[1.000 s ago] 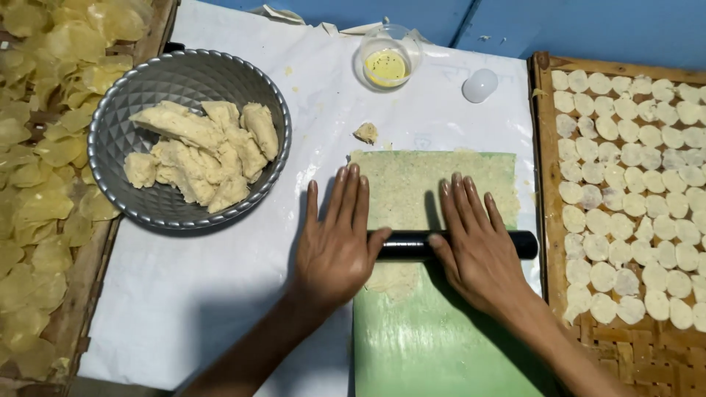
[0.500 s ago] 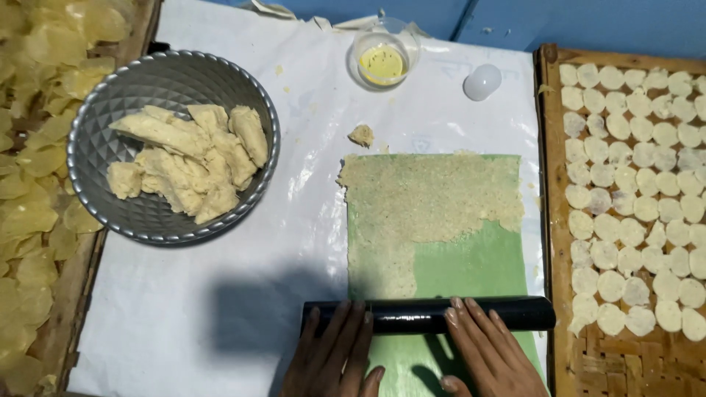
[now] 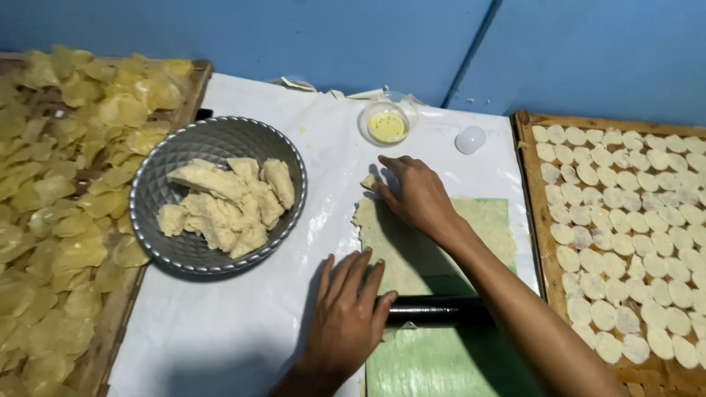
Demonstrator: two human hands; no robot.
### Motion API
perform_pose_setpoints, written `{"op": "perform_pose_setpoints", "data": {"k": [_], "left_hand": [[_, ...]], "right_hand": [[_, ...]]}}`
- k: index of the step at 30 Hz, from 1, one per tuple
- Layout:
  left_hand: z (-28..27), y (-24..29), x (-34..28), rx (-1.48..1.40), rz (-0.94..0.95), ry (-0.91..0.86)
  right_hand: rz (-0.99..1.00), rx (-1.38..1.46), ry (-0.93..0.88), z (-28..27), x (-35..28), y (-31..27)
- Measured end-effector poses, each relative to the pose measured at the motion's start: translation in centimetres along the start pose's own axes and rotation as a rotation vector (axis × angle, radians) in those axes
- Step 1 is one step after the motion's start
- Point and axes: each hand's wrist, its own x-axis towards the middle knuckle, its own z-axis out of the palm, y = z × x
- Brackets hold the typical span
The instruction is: Roll out thin sheets of cracker dough using a rolling pin on a flat surface.
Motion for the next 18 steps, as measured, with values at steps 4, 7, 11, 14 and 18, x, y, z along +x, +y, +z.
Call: {"op": "perform_pose_setpoints", "data": {"k": [4, 7, 11, 14, 18], "left_hand": [[-1.0, 0.4, -1.1, -0.084, 0.026, -0.057], [-1.3, 0.7, -3.0, -0.078, 0.061, -0.046], [-0.7, 0.5, -5.0, -0.039, 0.082, 0.001], [-0.2, 0.6, -5.5, -0.052, 0.067, 0.005], [0.1, 0.6, -5.5, 0.012, 0.034, -0.056]], "right_hand": [[0.059, -0.038, -0.045, 2.4, 1.7, 0.4], [0.017, -0.046, 0.028, 0.8, -0.9, -1.5], [-0.125, 0.093, 0.030, -2.2, -6.1, -4.6], [-0.112, 0.150, -0.131, -2.9, -8.8, -6.1], [-0.181, 0.127, -0.203, -1.0, -9.4, -5.5]]}}
